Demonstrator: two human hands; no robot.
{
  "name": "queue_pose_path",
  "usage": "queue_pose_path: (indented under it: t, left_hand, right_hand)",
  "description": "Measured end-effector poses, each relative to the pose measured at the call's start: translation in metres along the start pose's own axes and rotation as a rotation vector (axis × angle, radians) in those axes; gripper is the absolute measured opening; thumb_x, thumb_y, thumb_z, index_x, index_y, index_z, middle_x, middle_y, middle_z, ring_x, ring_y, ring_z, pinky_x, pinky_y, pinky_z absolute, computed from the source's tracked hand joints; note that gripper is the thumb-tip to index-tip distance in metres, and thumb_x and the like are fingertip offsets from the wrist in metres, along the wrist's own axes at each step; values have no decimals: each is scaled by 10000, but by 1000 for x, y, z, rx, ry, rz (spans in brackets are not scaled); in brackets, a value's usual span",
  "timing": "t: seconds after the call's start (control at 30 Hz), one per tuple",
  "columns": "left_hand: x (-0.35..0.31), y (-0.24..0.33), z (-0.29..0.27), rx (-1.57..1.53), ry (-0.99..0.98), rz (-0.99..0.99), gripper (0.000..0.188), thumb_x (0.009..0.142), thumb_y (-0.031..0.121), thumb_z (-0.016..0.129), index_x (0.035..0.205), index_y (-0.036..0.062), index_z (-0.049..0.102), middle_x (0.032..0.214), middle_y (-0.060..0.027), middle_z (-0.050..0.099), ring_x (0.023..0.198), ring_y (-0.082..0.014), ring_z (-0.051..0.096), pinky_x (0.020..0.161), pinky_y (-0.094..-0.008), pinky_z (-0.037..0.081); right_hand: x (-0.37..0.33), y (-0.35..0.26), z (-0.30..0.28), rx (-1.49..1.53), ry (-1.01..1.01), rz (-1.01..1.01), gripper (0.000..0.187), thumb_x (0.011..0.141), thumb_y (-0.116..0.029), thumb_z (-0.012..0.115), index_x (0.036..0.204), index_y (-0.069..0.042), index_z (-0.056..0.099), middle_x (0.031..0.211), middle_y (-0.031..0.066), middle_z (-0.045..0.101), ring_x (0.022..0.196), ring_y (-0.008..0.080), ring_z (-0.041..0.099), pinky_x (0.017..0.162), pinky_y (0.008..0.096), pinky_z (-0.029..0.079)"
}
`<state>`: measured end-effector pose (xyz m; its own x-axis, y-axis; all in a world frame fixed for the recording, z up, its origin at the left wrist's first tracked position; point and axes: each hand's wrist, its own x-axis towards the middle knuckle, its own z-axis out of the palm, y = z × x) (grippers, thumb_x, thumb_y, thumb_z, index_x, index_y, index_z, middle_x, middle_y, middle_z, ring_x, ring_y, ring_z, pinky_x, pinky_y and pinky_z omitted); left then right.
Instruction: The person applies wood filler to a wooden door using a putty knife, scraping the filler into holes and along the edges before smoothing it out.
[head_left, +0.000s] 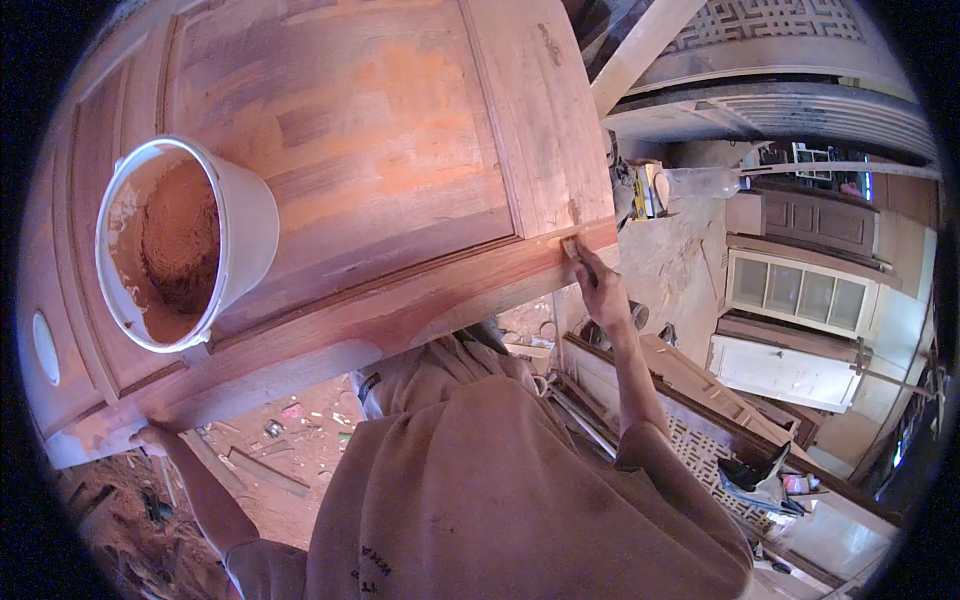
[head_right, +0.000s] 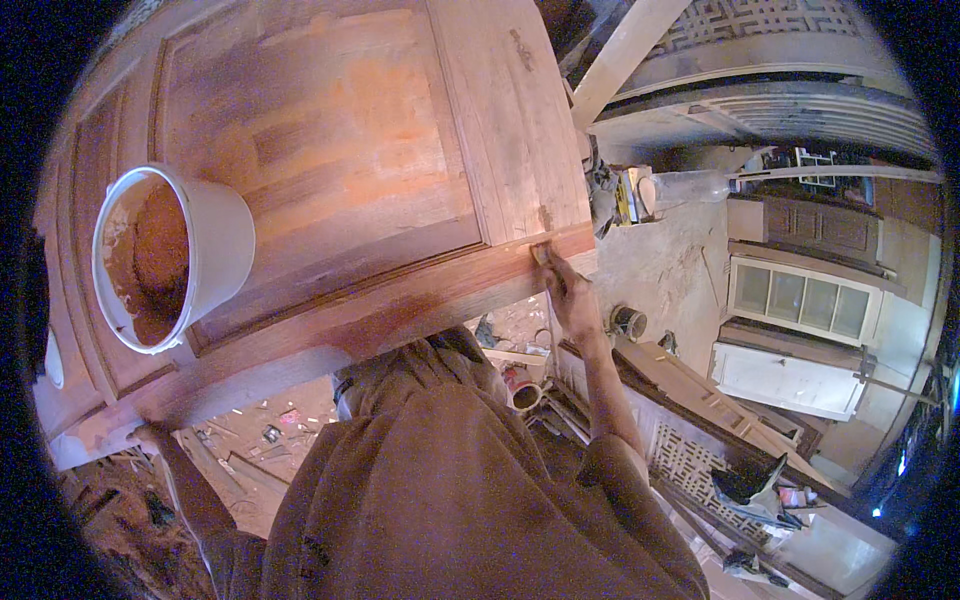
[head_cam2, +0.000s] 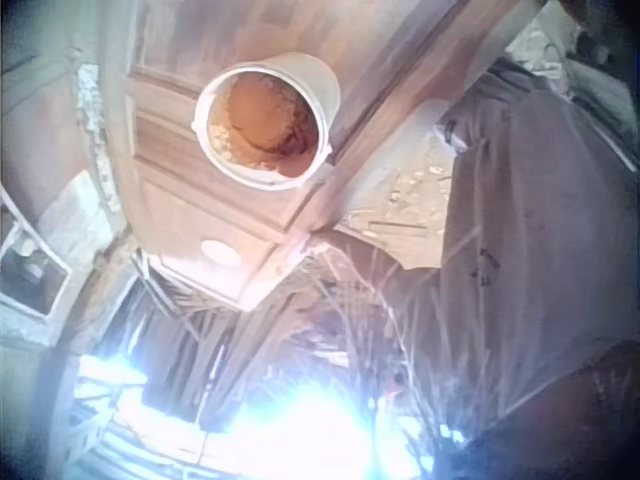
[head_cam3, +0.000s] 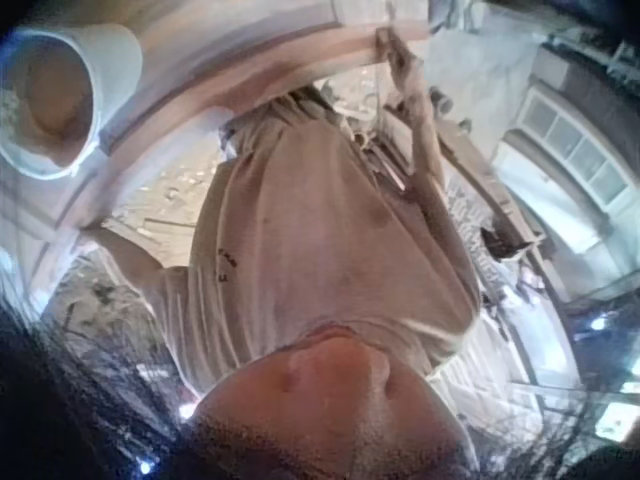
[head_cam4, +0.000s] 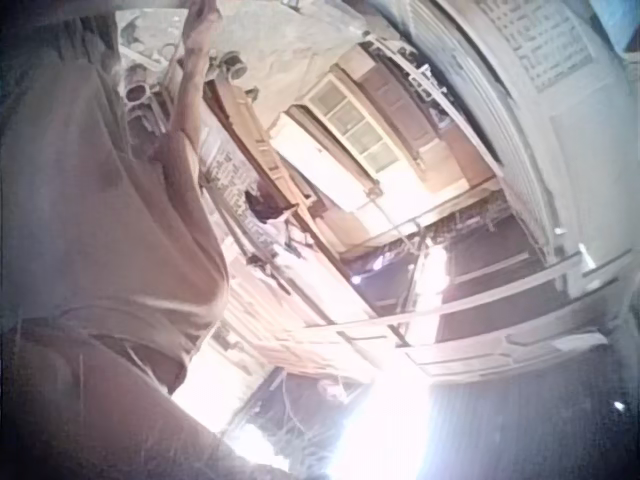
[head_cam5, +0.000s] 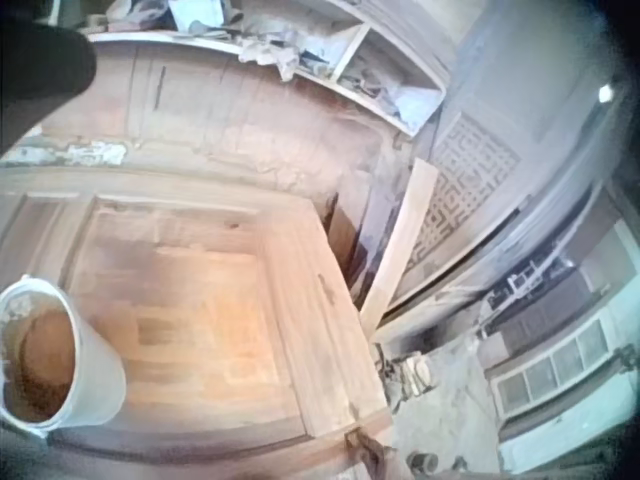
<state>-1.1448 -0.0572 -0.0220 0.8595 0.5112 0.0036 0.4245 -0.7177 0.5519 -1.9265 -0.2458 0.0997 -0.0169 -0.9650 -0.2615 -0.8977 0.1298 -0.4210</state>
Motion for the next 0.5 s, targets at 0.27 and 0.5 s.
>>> queue_pose_path:
  t: [0.27,0.5]
  left_hand:
    - [-29,17,-12,67,26,-25,862,917,616,347,1133,-185,583,1133,-325,616,1067,-466,602,945,-509,504]
    - [-10,8,-9,43,52,13,847,920,606,351,1118,-181,593,1123,-322,622,1048,-458,610,931,-510,507]
  right_hand:
    - [-6,36,20,-37,58,-41,390,991,-184,541,1339,-8,517,1047,232,681,911,181,682,767,320,535]
    - [2,50,33,63,121,-19,427,993,-187,550,1384,-30,481,1217,192,643,1050,152,618,900,305,489]
